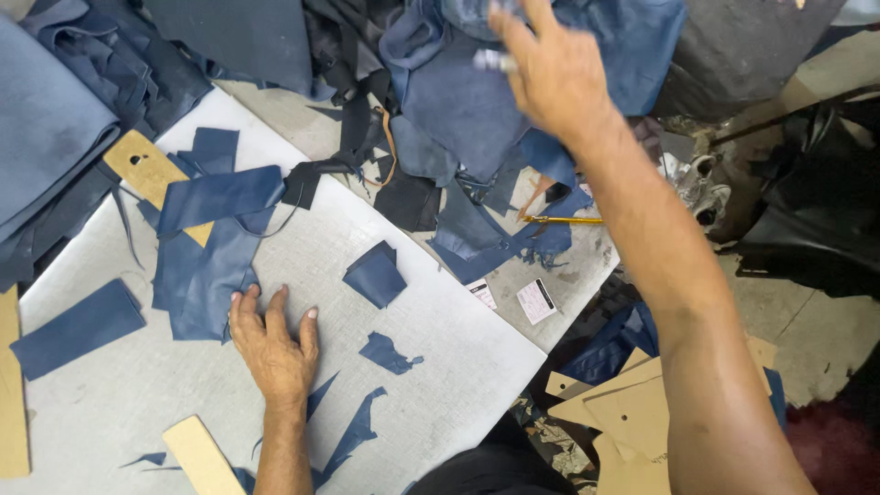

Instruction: The person uses a utility knife and cardboard templates to cut blue fabric into multiple pieces on a worktable. They repeatedly position templates, trace and cut along edges, then remove templates and set cut pieces aside.

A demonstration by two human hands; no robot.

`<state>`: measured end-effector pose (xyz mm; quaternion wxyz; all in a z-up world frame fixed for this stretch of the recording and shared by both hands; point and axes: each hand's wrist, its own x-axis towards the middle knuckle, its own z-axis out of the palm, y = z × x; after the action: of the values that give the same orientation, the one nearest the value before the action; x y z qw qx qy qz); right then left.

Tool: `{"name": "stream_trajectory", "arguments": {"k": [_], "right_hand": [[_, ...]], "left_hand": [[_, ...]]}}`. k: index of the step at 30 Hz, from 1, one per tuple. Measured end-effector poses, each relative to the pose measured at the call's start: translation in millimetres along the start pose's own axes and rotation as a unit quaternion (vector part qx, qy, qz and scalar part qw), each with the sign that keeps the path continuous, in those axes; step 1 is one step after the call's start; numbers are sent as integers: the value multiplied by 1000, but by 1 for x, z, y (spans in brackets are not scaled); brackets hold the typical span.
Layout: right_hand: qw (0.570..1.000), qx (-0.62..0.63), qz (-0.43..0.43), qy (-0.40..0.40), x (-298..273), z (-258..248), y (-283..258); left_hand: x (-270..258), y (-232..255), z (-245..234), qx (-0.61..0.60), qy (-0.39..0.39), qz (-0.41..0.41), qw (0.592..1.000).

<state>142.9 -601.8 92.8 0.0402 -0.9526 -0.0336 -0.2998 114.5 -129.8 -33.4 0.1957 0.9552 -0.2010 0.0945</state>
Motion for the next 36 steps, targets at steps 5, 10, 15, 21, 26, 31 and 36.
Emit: {"name": "stream_trajectory", "arguments": {"k": [5, 10, 15, 21, 26, 31, 36], "right_hand": [[977, 92, -11, -190, -130, 46, -27], [982, 30, 64, -177, -138, 50, -19], [982, 45, 152, 98, -95, 21, 29], [985, 51, 158, 40, -130, -11, -31], [936, 115, 229, -243, -162, 29, -113], [853, 299, 231, -360, -178, -6, -127], [791, 253, 193, -523, -201, -81, -150]], "left_hand": [[7, -1, 2, 0, -2, -4, 1000], [0, 1, 3, -1, 15, 1, 1000], [-2, -4, 3, -11, 21, 2, 1000], [0, -5, 3, -36, 24, 8, 999], [4, -14, -29, -211, -2, -19, 977], [-47, -44, -99, -229, -4, -194, 954], [-156, -63, -147, 9, 45, -234, 971]]}}
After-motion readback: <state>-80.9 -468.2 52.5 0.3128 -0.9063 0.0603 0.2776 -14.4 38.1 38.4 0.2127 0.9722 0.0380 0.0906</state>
